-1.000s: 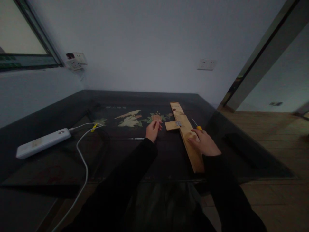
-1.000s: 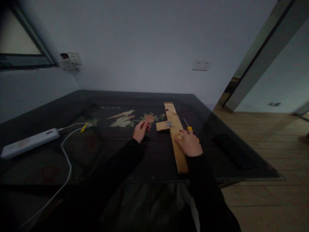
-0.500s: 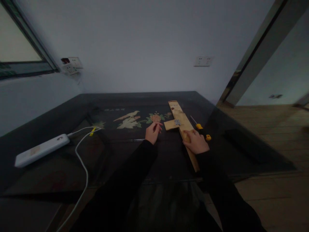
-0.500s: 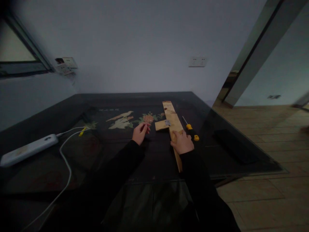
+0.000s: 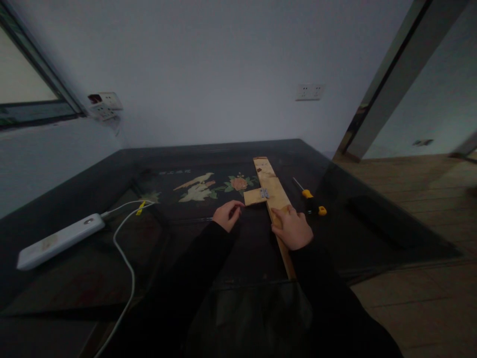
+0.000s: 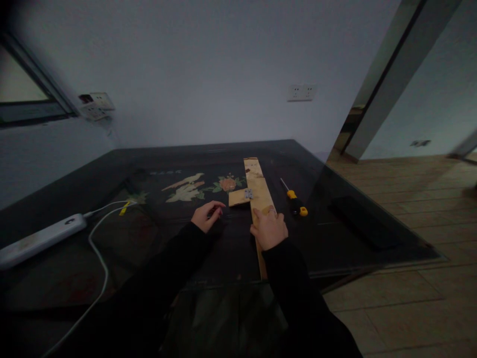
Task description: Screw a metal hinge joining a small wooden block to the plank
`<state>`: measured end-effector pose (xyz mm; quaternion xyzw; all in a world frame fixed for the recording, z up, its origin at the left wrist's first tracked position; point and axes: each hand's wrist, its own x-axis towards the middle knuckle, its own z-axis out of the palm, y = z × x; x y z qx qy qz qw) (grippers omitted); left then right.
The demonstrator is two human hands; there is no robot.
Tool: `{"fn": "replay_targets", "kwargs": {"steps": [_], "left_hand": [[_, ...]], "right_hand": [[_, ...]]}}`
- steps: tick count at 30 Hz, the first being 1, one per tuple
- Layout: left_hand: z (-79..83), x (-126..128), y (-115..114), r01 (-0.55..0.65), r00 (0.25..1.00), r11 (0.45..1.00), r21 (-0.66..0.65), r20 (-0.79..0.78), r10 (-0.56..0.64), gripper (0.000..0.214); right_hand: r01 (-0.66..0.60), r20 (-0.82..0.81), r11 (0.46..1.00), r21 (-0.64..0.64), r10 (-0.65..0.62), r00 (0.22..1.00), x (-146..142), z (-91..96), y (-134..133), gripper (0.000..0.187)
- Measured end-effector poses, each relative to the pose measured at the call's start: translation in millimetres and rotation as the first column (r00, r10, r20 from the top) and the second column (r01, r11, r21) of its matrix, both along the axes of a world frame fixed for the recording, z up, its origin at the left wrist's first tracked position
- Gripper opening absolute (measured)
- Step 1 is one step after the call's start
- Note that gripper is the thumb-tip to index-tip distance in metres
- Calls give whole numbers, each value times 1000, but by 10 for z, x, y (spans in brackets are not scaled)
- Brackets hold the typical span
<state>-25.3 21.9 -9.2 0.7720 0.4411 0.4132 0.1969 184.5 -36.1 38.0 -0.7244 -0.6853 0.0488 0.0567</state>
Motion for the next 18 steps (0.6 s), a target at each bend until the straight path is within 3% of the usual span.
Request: {"fn": "replay_targets", "kwargs": {"steps": [8,18], "left_hand": [[-70,-9,90,-136,990,987,87,-20,139,19],[-115,8,120,-226,969,971,83,-80,232,30]], "right_hand": [[-77,-12,997,1,77,997,-272,14,-257,51],[-138,-24,990,-12,138,990,-471,19,-443,54]]}}
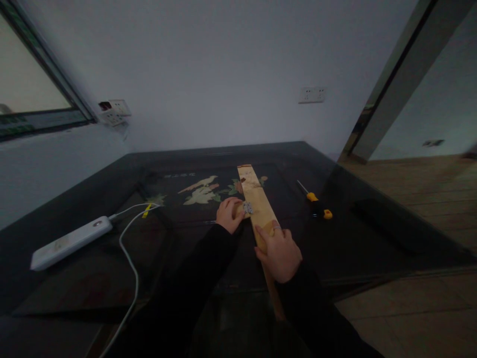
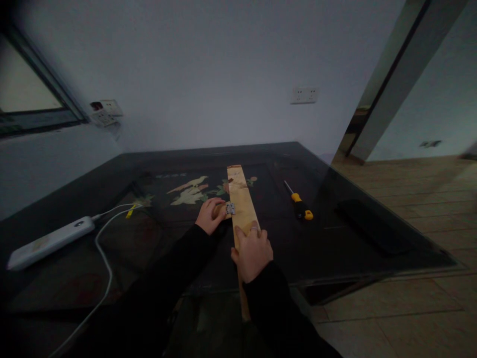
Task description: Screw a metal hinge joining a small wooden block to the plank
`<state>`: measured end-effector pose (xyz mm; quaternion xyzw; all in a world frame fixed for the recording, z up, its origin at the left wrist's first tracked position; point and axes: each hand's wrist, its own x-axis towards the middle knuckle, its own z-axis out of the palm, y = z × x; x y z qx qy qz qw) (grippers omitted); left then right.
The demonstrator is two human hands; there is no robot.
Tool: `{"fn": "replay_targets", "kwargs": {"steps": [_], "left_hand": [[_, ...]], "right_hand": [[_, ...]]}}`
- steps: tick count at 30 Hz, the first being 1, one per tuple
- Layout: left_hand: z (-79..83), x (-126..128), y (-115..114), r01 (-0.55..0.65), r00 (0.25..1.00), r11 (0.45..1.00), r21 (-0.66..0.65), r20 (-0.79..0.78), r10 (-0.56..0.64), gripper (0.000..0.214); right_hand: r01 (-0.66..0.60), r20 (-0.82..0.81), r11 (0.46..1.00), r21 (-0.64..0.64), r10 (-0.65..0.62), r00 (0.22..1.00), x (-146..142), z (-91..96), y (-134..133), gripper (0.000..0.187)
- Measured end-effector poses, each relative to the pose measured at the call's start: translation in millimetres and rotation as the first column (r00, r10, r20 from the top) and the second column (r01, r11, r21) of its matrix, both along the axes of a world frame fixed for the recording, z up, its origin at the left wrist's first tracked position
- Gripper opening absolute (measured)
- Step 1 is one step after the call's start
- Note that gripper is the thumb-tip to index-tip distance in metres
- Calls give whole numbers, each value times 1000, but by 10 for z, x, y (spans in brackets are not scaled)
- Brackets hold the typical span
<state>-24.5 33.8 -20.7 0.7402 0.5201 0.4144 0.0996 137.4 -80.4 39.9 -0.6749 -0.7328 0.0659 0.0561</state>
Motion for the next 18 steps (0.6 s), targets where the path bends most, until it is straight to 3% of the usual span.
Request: {"fn": "replay_targets", "kwargs": {"steps": [10,15,18], "left_hand": [[-21,-34,23,48,998,998,-36,-43,-50,31],[-26,-137,67,83,993,995,-52,-82,-87,44],[-66,-195,111,110,985,990,-88,-122,-120,63]], "right_hand": [[-74,-64,997,-21,72,995,-18,-55,-147,59],[-200,-234,974,-108,171,957,391,59,-319,59],[-241,-376,970,-4,222,900,657,121,-149,49]]}}
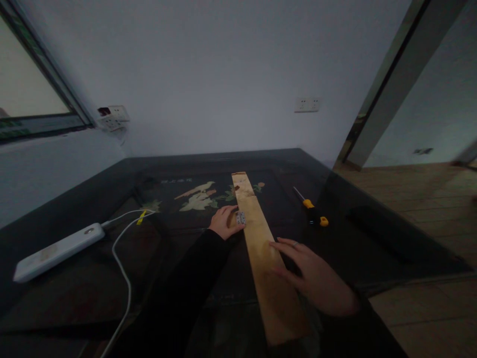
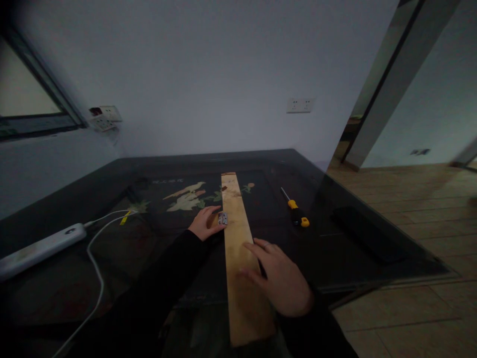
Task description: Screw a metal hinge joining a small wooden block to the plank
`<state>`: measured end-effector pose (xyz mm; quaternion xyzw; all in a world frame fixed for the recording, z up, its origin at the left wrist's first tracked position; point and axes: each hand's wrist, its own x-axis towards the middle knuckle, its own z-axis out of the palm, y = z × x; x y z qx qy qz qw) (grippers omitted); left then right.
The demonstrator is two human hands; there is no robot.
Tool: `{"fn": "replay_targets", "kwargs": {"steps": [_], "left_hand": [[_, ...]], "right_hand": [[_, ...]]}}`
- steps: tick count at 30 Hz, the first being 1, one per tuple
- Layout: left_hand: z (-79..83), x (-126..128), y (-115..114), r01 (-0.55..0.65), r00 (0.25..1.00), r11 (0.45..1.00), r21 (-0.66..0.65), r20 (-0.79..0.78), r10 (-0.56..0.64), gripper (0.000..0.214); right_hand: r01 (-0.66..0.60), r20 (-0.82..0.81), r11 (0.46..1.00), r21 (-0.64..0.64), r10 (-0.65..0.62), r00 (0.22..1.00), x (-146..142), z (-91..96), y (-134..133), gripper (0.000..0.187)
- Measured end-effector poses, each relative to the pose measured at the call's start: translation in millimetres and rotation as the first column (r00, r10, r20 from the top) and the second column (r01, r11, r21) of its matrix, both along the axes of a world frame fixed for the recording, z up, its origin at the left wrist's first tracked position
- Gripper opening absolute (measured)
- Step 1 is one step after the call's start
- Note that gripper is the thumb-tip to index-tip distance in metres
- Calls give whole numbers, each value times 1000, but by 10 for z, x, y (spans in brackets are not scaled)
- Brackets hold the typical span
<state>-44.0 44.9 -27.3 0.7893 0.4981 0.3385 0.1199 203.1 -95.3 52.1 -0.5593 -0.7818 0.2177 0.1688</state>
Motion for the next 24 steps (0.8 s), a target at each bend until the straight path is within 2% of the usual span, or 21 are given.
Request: {"fn": "replay_targets", "kwargs": {"steps": [4,6,9,12,15,24], "left_hand": [[-78,-48,52,25,997,999,-41,-72,-28,80],[-106,-62,64,40,996,998,-45,-74,-43,78],[-129,-71,68,73,995,997,-38,-65,-75,72],[-139,-69,79,99,994,995,-22,-51,-100,69],[-137,-66,106,122,992,992,-22,-24,-122,69],[-99,-29,152,186,982,980,-66,33,-184,73]], "right_hand": [[-38,-129,987,156,59,990,31,-121,652,38],[-14,-123,979,201,40,992,-90,-228,988,42],[-98,-80,970,221,118,990,-321,-340,1282,49],[-158,28,966,207,155,987,-490,-386,1320,48],[-120,118,977,178,100,988,-560,-415,1257,50],[-25,152,985,171,-1,988,-575,-388,1149,49]]}}
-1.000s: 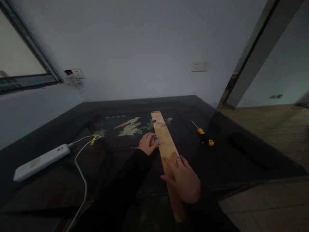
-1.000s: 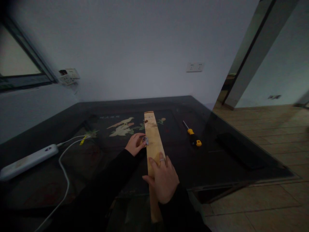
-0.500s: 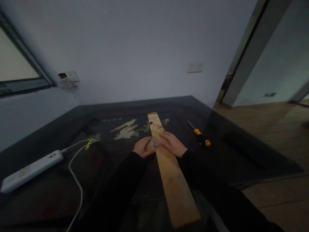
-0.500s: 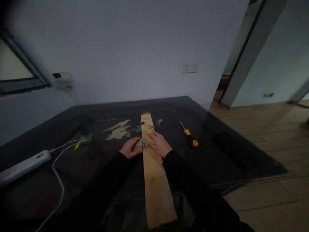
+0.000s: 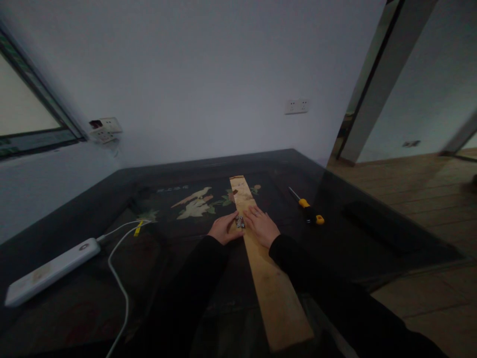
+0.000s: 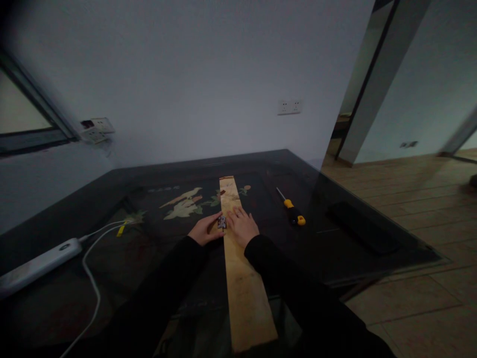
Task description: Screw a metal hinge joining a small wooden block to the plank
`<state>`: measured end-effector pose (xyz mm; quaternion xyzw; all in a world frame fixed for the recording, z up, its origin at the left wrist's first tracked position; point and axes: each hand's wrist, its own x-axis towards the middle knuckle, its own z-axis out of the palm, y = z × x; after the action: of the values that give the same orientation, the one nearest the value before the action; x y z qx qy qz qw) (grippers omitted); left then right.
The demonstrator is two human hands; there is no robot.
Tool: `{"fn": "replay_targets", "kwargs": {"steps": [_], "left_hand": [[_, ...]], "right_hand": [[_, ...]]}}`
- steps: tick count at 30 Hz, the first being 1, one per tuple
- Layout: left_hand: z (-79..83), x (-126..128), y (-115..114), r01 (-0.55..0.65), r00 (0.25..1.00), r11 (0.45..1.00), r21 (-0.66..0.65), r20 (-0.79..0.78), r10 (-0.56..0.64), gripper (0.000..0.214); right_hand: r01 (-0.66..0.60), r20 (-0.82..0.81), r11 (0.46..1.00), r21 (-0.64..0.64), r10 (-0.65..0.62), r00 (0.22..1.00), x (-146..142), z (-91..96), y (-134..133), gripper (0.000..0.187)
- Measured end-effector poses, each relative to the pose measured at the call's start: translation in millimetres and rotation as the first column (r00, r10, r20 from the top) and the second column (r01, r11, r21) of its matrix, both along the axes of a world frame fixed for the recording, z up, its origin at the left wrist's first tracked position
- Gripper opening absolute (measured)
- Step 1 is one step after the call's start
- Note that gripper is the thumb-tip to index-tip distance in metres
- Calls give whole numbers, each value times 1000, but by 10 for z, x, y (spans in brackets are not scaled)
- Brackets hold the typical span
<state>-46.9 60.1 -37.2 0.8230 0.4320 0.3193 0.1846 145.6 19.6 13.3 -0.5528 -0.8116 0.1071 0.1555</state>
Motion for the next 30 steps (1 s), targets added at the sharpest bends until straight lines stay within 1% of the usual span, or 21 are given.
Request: {"fn": "replay_targets", "kwargs": {"steps": [5,8,10,11,13,15,17,19,21,25,30], "left_hand": [[36,54,-21,5,1000,999,33,-9,-4,72],[65,46,-22,15,1000,999,45,-25,-14,79],[83,23,-22,13,999,999,37,-35,-12,82],[92,9,-24,9,999,1000,29,-39,-8,81],[110,-19,-30,-7,999,1000,13,-49,8,76],[126,-41,-35,-21,997,1000,2,-73,21,72],[138,-52,-35,-25,994,1000,4,-102,25,70],[146,-55,-29,-14,993,1000,19,-115,16,68],[153,-56,-22,-4,992,999,40,-123,9,67],[175,-63,-26,11,988,994,107,-151,5,63],[233,-71,-72,-17,973,983,184,-223,58,63]], "right_hand": [[36,-26,999,-12,-36,999,60,36,-39,47],[11,-60,1000,-20,-12,998,127,88,75,46],[-37,-103,999,-25,34,994,159,124,212,43],[-77,-152,997,-18,74,986,164,134,286,41],[-163,-234,986,42,168,957,155,132,414,39],[-231,-263,965,121,256,930,130,101,483,37],[-280,-264,946,161,315,912,102,63,487,38],[-306,-262,940,153,337,904,76,36,450,43],[-309,-256,942,130,333,908,51,21,409,44],[-313,-269,943,116,333,904,9,1,390,40],[-337,-275,937,92,349,896,12,-22,432,45]]}}
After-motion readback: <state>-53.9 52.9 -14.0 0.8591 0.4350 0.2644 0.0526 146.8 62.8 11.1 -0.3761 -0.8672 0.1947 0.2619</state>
